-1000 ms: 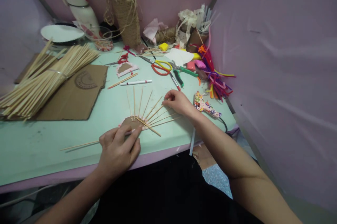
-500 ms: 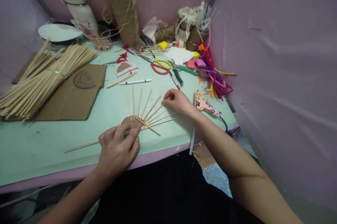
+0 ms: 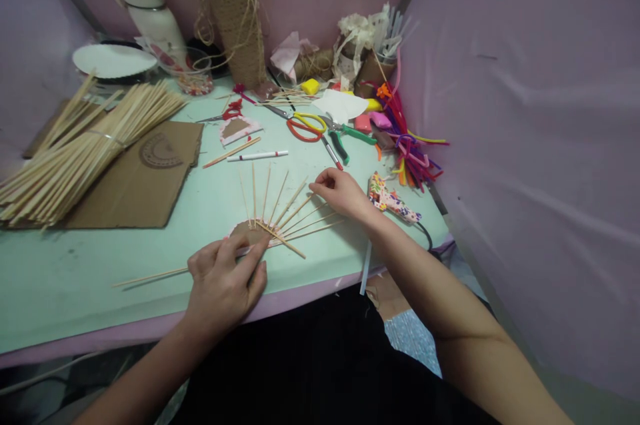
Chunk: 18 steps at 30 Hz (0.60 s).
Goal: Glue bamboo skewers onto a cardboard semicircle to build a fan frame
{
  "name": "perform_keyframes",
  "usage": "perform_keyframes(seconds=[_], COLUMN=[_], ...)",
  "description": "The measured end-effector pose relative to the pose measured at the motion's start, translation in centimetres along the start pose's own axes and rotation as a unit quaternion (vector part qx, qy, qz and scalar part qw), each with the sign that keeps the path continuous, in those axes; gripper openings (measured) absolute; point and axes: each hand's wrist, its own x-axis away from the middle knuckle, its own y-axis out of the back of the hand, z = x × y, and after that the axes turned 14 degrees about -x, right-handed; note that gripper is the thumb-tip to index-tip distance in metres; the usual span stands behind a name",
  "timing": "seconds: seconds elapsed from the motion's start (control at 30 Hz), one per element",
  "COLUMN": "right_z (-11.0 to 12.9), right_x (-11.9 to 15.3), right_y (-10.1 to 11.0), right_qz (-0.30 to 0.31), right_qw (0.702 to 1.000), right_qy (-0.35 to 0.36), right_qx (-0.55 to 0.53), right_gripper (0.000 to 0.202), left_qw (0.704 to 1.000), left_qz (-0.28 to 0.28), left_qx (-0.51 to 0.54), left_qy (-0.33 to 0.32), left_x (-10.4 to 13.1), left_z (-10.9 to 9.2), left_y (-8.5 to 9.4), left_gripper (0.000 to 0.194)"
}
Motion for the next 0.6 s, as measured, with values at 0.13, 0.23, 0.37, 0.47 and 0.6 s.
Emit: perform_keyframes(seconds=[0.13, 0.23, 0.37, 0.47, 0.6], right_z=[0.9, 2.3, 3.0, 2.1, 0.8], right_x=[0.8, 3.2, 7.7, 9.9, 10.6], right_y=[0.4, 0.0, -2.0, -3.5, -4.6], right_qz=[-0.061, -0.053, 0.087, 0.112, 0.102], right_qw=[0.993, 0.972, 0.938, 0.923, 0.911], right_qy=[0.067, 0.181, 0.265, 0.270, 0.289], right_qx=[0.079, 0.144, 0.207, 0.251, 0.277], right_gripper=[0.018, 0.012, 0.016, 0.023, 0.031], left_qw=[1.000, 1.000, 1.000, 1.000, 1.000], left_qz=[0.000, 0.001, 0.003, 0.009, 0.017], left_qx=[0.004, 0.005, 0.001, -0.003, 0.000], left_qy=[-0.002, -0.003, -0.001, -0.001, -0.001], left_x=[-0.1, -0.1, 0.0, 0.1, 0.3], left_z=[0.0, 0.0, 0.0, 0.0, 0.0], left_y=[0.0, -0.1, -0.1, -0.1, -0.2], left_gripper=[0.029, 0.029, 0.029, 0.030, 0.033])
